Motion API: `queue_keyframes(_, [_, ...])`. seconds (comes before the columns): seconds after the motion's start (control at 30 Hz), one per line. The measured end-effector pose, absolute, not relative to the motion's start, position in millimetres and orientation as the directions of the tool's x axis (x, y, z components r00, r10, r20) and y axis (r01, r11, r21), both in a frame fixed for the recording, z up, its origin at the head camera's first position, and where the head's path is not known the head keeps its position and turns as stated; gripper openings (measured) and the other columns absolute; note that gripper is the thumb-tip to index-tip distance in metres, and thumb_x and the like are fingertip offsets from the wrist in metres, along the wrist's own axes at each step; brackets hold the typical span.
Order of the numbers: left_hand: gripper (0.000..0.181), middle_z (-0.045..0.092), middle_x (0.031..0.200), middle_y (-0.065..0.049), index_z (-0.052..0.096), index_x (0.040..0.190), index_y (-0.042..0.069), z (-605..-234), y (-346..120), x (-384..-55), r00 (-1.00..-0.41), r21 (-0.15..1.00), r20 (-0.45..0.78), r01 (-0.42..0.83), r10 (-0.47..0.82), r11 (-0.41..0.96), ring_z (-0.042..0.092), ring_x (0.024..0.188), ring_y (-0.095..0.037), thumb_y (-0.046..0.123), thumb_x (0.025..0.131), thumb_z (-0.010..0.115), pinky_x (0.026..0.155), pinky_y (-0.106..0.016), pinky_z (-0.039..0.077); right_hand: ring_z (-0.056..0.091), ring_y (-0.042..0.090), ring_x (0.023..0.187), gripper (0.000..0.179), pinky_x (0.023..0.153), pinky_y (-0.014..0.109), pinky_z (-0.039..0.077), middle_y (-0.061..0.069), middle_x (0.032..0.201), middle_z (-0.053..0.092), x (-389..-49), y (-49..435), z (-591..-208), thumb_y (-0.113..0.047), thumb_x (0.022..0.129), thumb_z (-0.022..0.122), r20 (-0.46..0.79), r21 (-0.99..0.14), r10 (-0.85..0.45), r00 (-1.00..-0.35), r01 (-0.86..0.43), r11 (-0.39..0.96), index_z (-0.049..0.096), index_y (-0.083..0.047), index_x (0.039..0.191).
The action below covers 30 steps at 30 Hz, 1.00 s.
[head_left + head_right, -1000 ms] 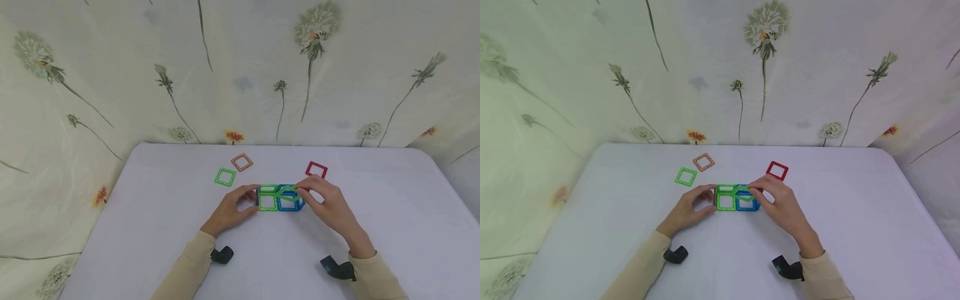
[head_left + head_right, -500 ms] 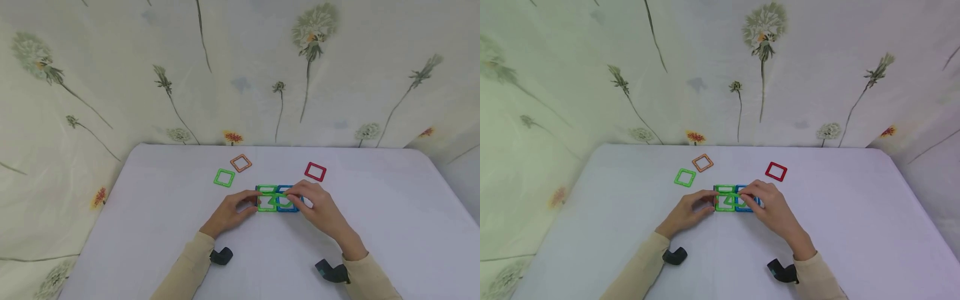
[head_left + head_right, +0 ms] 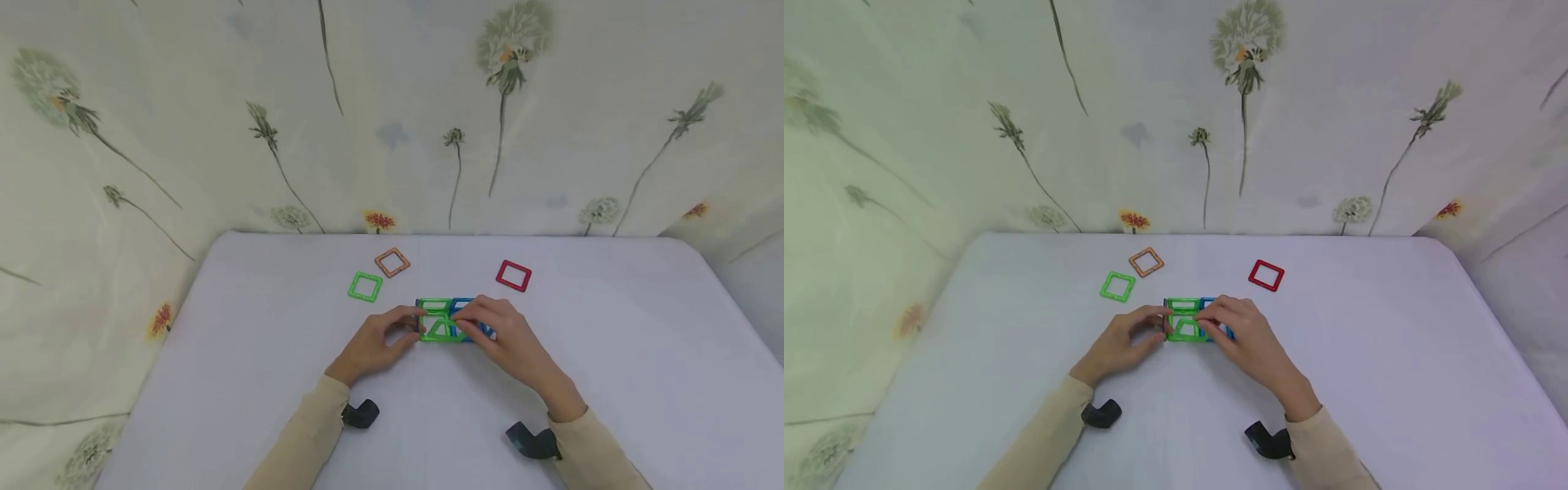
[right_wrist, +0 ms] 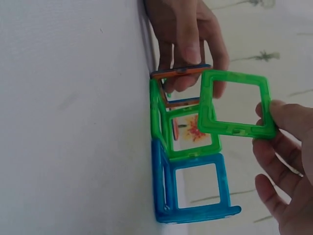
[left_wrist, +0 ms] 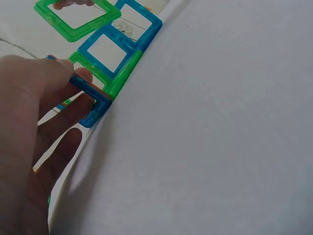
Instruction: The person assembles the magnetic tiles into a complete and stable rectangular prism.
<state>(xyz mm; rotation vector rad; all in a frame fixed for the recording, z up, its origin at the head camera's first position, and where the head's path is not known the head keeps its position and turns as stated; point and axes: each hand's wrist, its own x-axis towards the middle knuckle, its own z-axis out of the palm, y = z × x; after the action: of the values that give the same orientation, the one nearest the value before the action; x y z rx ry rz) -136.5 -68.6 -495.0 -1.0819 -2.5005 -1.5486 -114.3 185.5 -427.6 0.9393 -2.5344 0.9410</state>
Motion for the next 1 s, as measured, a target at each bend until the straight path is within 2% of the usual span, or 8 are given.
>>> queue_keyframes(0.3, [0.042,0.07,0.101,0.007,0.052,0.13,0.018,-492,-69,-137,-0.774,0.79,0.302,0.53,0.556,0.309,0.062,0.101,-0.002,0.014,0.09,0.063,0.097,-0.026,0.049,0.052,0.007,0.085,0.023,0.074,0.026,0.041,-0.009,0.093,0.064,-112,176,-428,-0.01,0.076,0.077,0.476,-0.447,-0.493,-0.728,-0.683,0.577,0.071,-0.017,0.096])
queue_keyframes(0.53, [0.044,0.07,0.102,0.007,0.049,0.132,0.019,-492,-69,-136,-0.763,0.783,0.315,0.545,0.564,0.3,0.063,0.101,-0.002,0.013,0.091,0.063,0.096,-0.025,0.049,0.053,0.007,0.081,0.02,0.072,0.024,0.035,-0.009,0.09,0.063,-113,173,-432,-0.012,0.075,0.078,0.485,-0.416,-0.512,-0.709,-0.702,0.578,0.071,-0.016,0.094])
queue_keyframes(1.0, [0.047,0.066,0.111,0.007,0.052,0.131,0.024,-495,-69,-136,-0.737,0.744,0.337,0.59,0.587,0.313,0.061,0.104,-0.002,0.008,0.089,0.064,0.092,-0.022,0.051,0.052,0.008,0.08,0.019,0.074,0.029,0.038,-0.007,0.087,0.063,-112,169,-439,-0.012,0.074,0.079,0.482,-0.381,-0.524,-0.702,-0.707,0.597,0.072,-0.016,0.092])
